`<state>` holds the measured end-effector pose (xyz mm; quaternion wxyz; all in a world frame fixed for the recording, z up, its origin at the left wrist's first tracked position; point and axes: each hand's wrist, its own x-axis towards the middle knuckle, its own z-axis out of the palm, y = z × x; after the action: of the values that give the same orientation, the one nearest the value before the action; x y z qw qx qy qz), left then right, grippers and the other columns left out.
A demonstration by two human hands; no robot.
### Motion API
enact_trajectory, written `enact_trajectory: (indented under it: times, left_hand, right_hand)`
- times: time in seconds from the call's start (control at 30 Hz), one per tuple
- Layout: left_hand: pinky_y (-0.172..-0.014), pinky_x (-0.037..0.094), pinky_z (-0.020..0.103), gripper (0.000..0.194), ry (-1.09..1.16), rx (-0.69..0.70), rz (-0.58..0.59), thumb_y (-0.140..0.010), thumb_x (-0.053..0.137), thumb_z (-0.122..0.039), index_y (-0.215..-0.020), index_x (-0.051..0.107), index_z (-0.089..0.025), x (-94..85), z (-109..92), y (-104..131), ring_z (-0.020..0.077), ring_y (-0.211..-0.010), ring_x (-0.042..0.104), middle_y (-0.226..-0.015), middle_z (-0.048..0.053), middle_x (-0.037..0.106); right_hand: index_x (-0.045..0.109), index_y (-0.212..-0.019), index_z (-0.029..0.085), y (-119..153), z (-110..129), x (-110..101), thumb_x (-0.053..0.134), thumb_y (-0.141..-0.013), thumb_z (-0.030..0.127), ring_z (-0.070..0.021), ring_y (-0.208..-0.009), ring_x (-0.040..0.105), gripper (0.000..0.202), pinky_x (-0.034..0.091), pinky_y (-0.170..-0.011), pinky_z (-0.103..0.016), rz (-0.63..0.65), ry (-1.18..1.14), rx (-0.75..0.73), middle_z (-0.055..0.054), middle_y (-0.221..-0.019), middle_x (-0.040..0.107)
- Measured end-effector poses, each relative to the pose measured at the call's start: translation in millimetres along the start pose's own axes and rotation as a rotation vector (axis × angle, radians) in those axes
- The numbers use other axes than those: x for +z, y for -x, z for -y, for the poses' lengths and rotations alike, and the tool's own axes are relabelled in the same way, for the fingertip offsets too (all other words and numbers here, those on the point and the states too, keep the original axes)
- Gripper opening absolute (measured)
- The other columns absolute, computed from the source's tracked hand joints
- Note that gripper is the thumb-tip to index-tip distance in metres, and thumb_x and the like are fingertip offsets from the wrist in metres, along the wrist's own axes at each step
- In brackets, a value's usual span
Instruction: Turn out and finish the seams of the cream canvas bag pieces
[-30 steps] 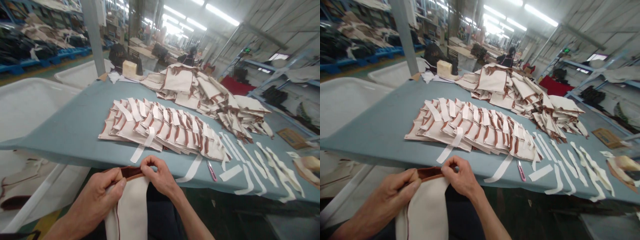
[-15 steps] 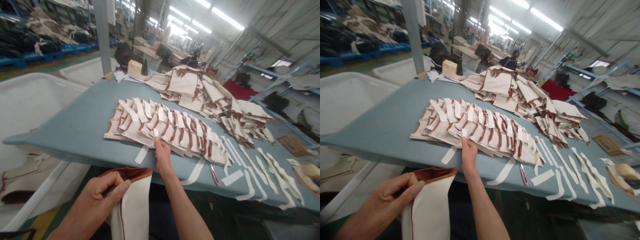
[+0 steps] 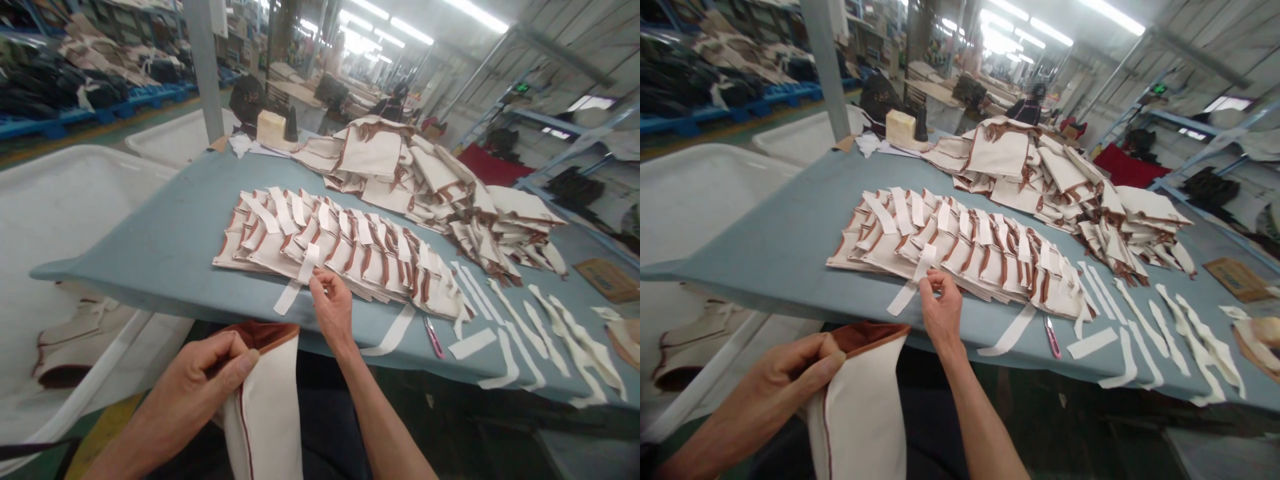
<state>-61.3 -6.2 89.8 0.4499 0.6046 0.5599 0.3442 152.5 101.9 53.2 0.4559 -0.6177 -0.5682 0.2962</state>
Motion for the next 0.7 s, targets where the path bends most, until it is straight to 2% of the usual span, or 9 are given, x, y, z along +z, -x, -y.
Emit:
enact_trajectory:
  times: [0.1, 0.17, 0.27, 0.4, 0.47, 0.57, 0.7]
  left_hand:
    - [-0.058, 0.046, 0.023, 0.047, -0.009, 0.019, 0.065, -0.102, 0.058, -0.056, -0.069, 0.061, -0.022, -3.1, 5, 3, 0.0161, -0.061, 0.053, -0.068, -0.002, 0.062]
    - [-0.061, 0.049, 0.023, 0.043, -0.018, 0.0, 0.127, -0.102, 0.059, -0.055, -0.075, 0.065, -0.023, -7.4, 8, 8, 0.018, -0.066, 0.059, -0.072, -0.001, 0.065]
    - [-0.061, 0.051, 0.023, 0.041, 0.004, -0.028, 0.176, -0.1, 0.061, -0.059, -0.079, 0.068, -0.024, -14.5, 15, 16, 0.0196, -0.069, 0.062, -0.074, -0.001, 0.066]
    - [-0.062, 0.05, 0.022, 0.044, 0.006, -0.05, 0.159, -0.099, 0.062, -0.063, -0.078, 0.068, -0.024, -17.3, 20, 27, 0.0192, -0.07, 0.06, -0.075, -0.002, 0.066]
    - [-0.063, 0.05, 0.022, 0.044, 0.002, -0.069, 0.125, -0.099, 0.062, -0.063, -0.078, 0.068, -0.024, -16.2, 20, 31, 0.02, -0.073, 0.062, -0.075, -0.002, 0.066]
    - [-0.066, 0.05, 0.023, 0.042, -0.001, -0.105, 0.071, -0.1, 0.061, -0.06, -0.08, 0.069, -0.024, -15.4, 21, 32, 0.021, -0.079, 0.064, -0.078, -0.001, 0.068]
    - [-0.069, 0.05, 0.024, 0.04, -0.024, -0.059, 0.093, -0.1, 0.062, -0.057, -0.078, 0.066, -0.024, -16.1, 27, 27, 0.02, -0.075, 0.063, -0.08, -0.001, 0.069]
  right_hand:
    - [0.074, -0.099, 0.023, -3, 11, -9, 0.065, -0.095, 0.045, -0.0244, -0.081, 0.07, 0.025, 0.05, -0.079, -0.034, -0.042, 0.161, 0.016, -0.006, -0.088, 0.079]
    - [0.077, -0.101, 0.024, -12, 19, -10, 0.066, -0.099, 0.045, -0.0267, -0.084, 0.072, 0.024, 0.049, -0.082, -0.035, -0.051, 0.27, 0.024, -0.005, -0.083, 0.078]
    - [0.08, -0.103, 0.023, -34, 27, -3, 0.07, -0.102, 0.043, -0.0331, -0.095, 0.076, 0.022, 0.049, -0.086, -0.039, -0.02, 0.412, 0.061, -0.011, -0.085, 0.08]
    - [0.08, -0.105, 0.015, -61, 26, 15, 0.077, -0.1, 0.039, -0.0394, -0.106, 0.077, 0.024, 0.05, -0.091, -0.044, 0.027, 0.545, 0.132, -0.021, -0.099, 0.083]
    - [0.079, -0.106, 0.016, -66, 22, 23, 0.074, -0.102, 0.037, -0.0388, -0.107, 0.077, 0.022, 0.05, -0.091, -0.044, 0.04, 0.575, 0.149, -0.021, -0.102, 0.083]
    - [0.079, -0.104, 0.021, -63, 17, 28, 0.068, -0.106, 0.035, -0.034, -0.103, 0.077, 0.018, 0.049, -0.089, -0.04, 0.056, 0.578, 0.14, -0.014, -0.1, 0.084]
    - [0.078, -0.101, 0.024, -51, 12, 28, 0.064, -0.108, 0.039, -0.0273, -0.094, 0.077, 0.022, 0.048, -0.083, -0.034, 0.059, 0.529, 0.109, -0.005, -0.096, 0.083]
